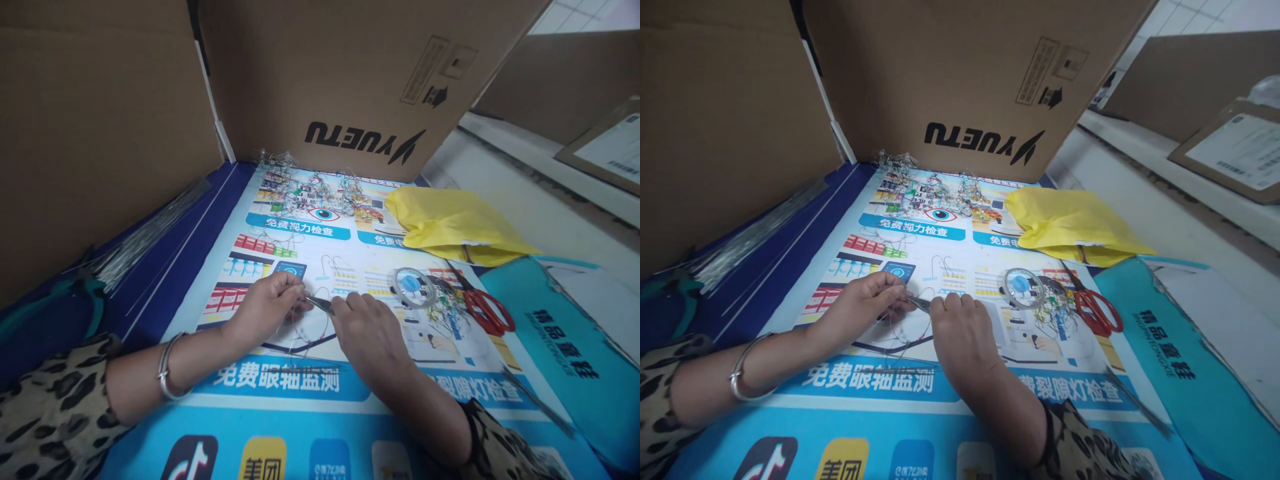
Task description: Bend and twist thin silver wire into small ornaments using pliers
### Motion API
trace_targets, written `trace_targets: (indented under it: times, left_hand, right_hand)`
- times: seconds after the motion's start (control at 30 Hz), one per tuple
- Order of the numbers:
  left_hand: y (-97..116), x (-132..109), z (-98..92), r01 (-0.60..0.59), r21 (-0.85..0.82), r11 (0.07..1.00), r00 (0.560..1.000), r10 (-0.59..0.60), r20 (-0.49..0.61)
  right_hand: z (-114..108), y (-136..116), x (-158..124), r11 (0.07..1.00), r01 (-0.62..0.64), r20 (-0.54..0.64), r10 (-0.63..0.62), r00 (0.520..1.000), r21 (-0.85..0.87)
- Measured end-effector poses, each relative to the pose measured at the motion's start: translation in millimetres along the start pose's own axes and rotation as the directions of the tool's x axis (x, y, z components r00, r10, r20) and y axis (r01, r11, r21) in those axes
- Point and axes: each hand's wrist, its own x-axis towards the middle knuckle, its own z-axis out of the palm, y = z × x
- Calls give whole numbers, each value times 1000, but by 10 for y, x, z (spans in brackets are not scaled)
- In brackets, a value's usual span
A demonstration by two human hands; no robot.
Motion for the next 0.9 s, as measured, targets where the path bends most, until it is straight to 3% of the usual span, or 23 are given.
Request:
trace_targets:
  times: [0.3,0.67,0.9]
  left_hand:
    - [-35,-9,16,9,-24,1000,1000,-9,-5]
    - [70,-14,-2,82,-108,991,996,-77,52]
    - [54,-7,-12,101,-134,986,994,-93,65]
  right_hand:
    - [-2,-13,-3,1000,21,-12,-21,1000,-12]
    - [112,105,-41,993,118,-173,-113,978,20]
    - [113,109,-28,992,127,-198,-125,972,-3]
